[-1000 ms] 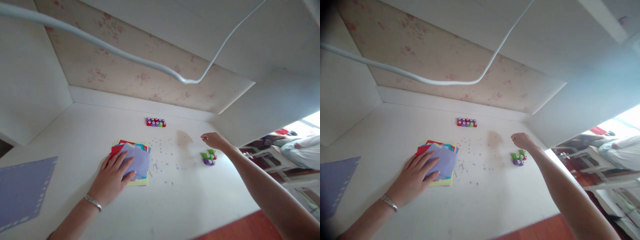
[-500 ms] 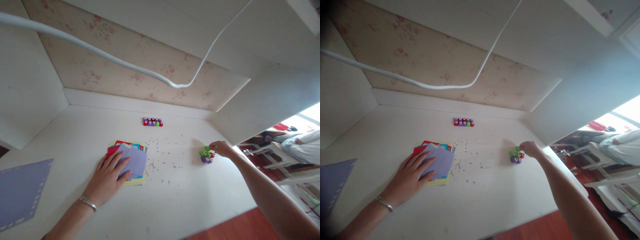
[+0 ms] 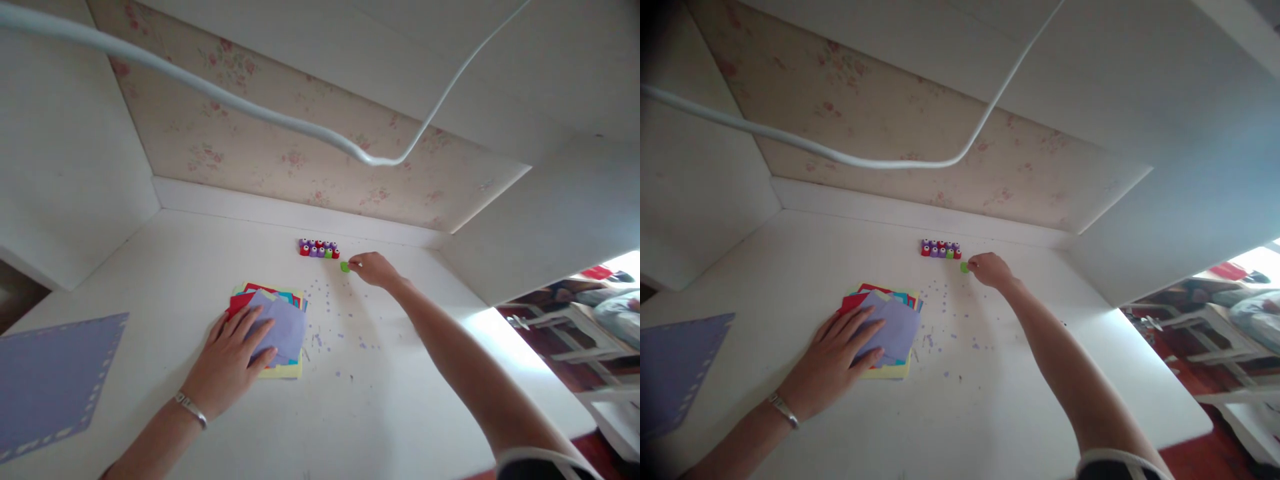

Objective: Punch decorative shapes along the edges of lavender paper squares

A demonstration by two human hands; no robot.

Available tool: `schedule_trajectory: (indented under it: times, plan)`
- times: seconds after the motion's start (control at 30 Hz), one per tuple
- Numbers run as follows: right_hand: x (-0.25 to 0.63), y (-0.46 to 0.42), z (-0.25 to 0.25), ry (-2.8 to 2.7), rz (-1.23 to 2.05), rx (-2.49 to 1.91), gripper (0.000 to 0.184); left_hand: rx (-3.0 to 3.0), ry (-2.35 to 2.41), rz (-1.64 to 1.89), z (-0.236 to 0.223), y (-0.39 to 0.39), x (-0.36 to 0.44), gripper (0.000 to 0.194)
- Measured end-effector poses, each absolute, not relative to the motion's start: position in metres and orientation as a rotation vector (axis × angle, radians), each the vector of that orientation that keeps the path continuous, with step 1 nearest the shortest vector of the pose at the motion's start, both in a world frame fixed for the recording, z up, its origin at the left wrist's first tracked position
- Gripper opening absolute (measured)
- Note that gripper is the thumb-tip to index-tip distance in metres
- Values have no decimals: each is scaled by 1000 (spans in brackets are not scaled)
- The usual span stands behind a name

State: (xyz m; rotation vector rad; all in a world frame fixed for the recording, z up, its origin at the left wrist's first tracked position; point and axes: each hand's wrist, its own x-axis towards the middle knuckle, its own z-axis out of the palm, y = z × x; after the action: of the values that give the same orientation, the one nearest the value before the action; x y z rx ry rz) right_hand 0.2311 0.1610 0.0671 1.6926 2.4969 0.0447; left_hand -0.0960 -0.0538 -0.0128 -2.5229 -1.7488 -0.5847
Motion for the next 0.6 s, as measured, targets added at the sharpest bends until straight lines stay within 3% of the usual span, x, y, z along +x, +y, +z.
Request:
schedule_trajectory:
  times: [0.23, 0.6]
  plan:
    - [197, 178, 55, 2384, 71, 1732, 36, -2516, -1755, -575, -11, -55, -96, 42]
    - [213, 158, 58, 2403, 171, 1771, 48, -2530, -1773, -579, -11, -55, -97, 43]
